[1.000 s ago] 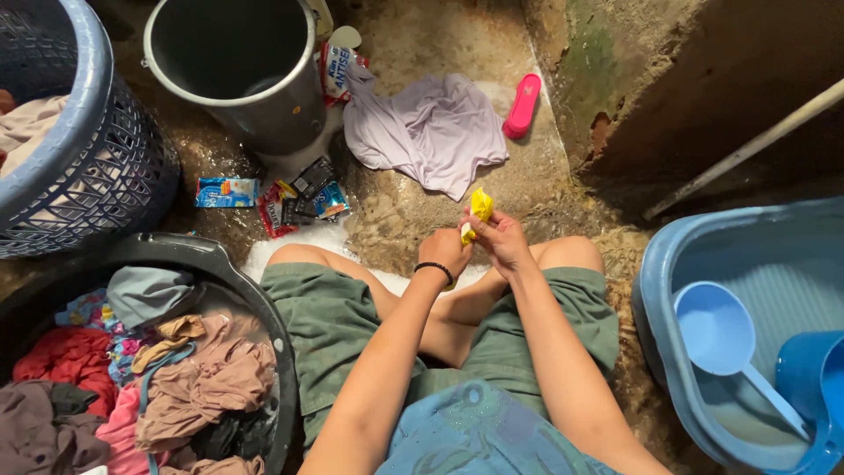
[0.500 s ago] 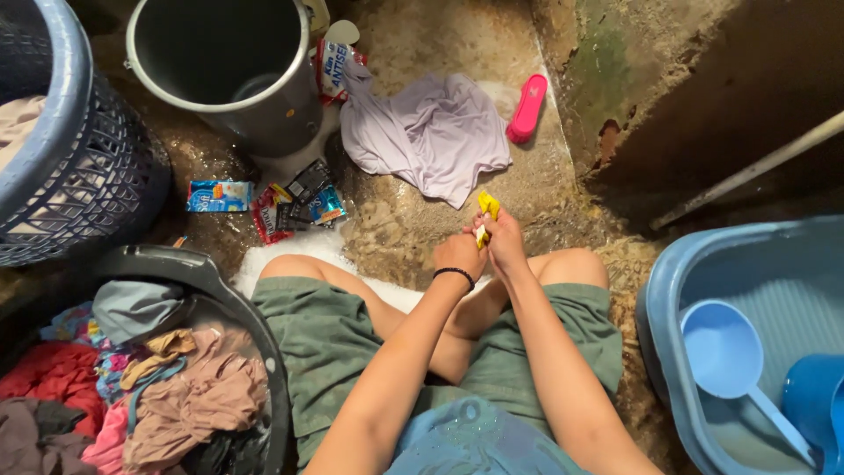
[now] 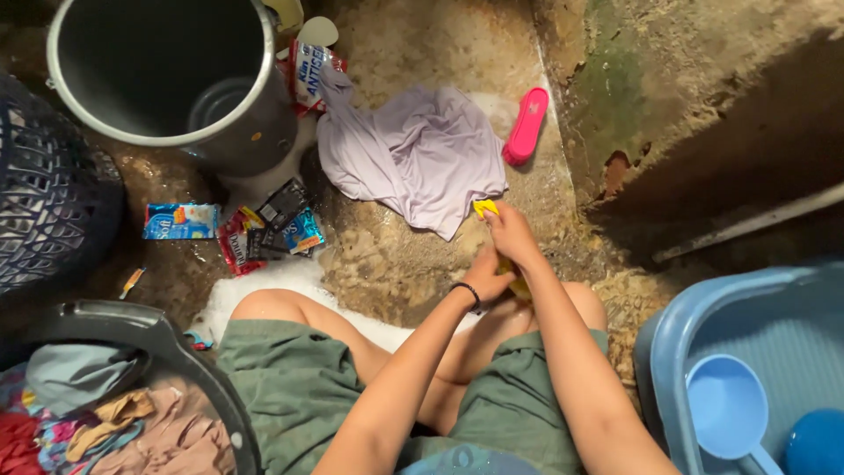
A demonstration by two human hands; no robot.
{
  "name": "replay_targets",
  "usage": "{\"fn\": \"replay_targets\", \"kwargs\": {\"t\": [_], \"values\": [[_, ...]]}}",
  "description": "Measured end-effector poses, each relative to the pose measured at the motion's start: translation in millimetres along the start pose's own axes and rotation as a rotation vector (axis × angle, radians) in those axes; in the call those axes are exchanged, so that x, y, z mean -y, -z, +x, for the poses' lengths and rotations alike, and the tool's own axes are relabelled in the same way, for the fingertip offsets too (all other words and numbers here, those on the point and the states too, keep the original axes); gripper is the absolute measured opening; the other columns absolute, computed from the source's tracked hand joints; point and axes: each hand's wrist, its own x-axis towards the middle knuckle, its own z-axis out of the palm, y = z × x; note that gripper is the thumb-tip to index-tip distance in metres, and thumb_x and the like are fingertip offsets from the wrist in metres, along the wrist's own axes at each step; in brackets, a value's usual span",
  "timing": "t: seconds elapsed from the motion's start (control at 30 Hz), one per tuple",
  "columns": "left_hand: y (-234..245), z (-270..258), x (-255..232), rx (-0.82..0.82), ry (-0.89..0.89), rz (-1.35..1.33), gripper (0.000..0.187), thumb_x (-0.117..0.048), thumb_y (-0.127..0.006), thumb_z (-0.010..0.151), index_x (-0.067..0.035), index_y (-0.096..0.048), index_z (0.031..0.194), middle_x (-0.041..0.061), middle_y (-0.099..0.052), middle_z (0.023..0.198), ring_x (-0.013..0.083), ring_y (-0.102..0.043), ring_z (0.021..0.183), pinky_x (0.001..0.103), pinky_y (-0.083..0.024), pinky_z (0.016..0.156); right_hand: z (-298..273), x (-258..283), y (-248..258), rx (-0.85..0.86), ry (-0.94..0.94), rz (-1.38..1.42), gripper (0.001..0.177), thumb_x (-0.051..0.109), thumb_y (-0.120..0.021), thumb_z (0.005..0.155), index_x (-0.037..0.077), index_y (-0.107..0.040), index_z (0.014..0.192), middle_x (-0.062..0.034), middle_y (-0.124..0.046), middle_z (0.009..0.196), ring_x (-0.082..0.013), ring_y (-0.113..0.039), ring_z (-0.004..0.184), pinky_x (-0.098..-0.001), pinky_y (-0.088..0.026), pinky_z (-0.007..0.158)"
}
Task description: Hand washing clothes on the floor using a brush and soap.
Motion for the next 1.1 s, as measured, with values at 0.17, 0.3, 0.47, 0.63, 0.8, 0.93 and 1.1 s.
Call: {"fn": "replay_targets", "kwargs": {"t": [0.17, 0.3, 0.47, 0.63, 0.8, 0.93, 1.1], "values": [[69, -17, -18, -0.094, 0.342, 0.504, 0.098, -0.044, -0.076, 0.081, 0.001, -0.029, 0.155, 0.024, -0.02, 0.164, 0.0423, -0.014, 0.153, 0.06, -0.02, 0.121, 48, -62, -40, 0.214, 0.036, -0.219, 0.019, 0.017, -0.059, 0.098, 0.001, -0.066, 0.106, -0.0248, -0.069, 0.095, -0.0421, -0.067, 0.089, -0.0494, -0.052, 0.077], [110, -34, -24, -0.072, 0.367, 0.82, 0.107, -0.048, -0.072, 0.082, -0.005, -0.016, 0.162, 0.01, 0.002, 0.173, 0.0342, 0.004, 0.158, 0.068, -0.009, 0.12, 61, -65, -54, 0.347, 0.066, -0.352, 0.025, 0.024, -0.062, 0.098, -0.001, -0.065, 0.101, -0.0285, -0.067, 0.094, -0.0476, -0.064, 0.091, -0.053, -0.05, 0.078], [104, -39, -3, -0.099, 0.306, 0.838, 0.107, -0.055, -0.066, 0.085, -0.011, -0.008, 0.164, 0.002, 0.003, 0.172, 0.0289, 0.003, 0.159, 0.066, -0.005, 0.122, 58, -50, -57, 0.338, -0.01, -0.404, 0.028, 0.027, -0.062, 0.098, -0.001, -0.064, 0.1, -0.0289, -0.067, 0.092, -0.0483, -0.064, 0.091, -0.0544, -0.05, 0.078], [104, -39, -5, -0.068, 0.331, 0.868, 0.106, -0.057, -0.062, 0.087, -0.012, -0.005, 0.165, 0.003, 0.004, 0.173, 0.0294, 0.004, 0.159, 0.066, -0.003, 0.122, 54, -36, -52, 0.332, -0.033, -0.407, 0.029, 0.028, -0.06, 0.1, 0.0, -0.065, 0.1, -0.0295, -0.067, 0.092, -0.0486, -0.064, 0.091, -0.0543, -0.05, 0.078], [104, -39, -2, -0.077, 0.314, 0.848, 0.107, -0.059, -0.06, 0.087, -0.013, -0.003, 0.165, 0.003, 0.005, 0.173, 0.0289, 0.005, 0.159, 0.066, 0.0, 0.121, 54, -25, -49, 0.338, -0.067, -0.424, 0.027, 0.027, -0.06, 0.1, 0.001, -0.064, 0.101, -0.0293, -0.067, 0.092, -0.0485, -0.064, 0.09, -0.0539, -0.05, 0.078], [103, -39, -1, -0.077, 0.317, 0.845, 0.107, -0.059, -0.06, 0.087, -0.013, -0.002, 0.165, 0.002, 0.005, 0.173, 0.0291, 0.006, 0.159, 0.066, 0.002, 0.122, 54, -25, -49, 0.329, -0.032, -0.415, 0.024, 0.025, -0.059, 0.099, 0.001, -0.064, 0.101, -0.0287, -0.067, 0.092, -0.0487, -0.064, 0.09, -0.0544, -0.05, 0.078], [103, -36, 0, -0.015, 0.355, 0.863, 0.107, -0.062, -0.055, 0.089, -0.013, 0.001, 0.165, 0.003, 0.01, 0.173, 0.0296, 0.01, 0.159, 0.067, 0.004, 0.121, 53, -6, -44, 0.368, -0.103, -0.5, 0.024, 0.025, -0.055, 0.1, 0.002, -0.064, 0.101, -0.0264, -0.069, 0.095, -0.0457, -0.066, 0.091, -0.0542, -0.051, 0.079]]}}
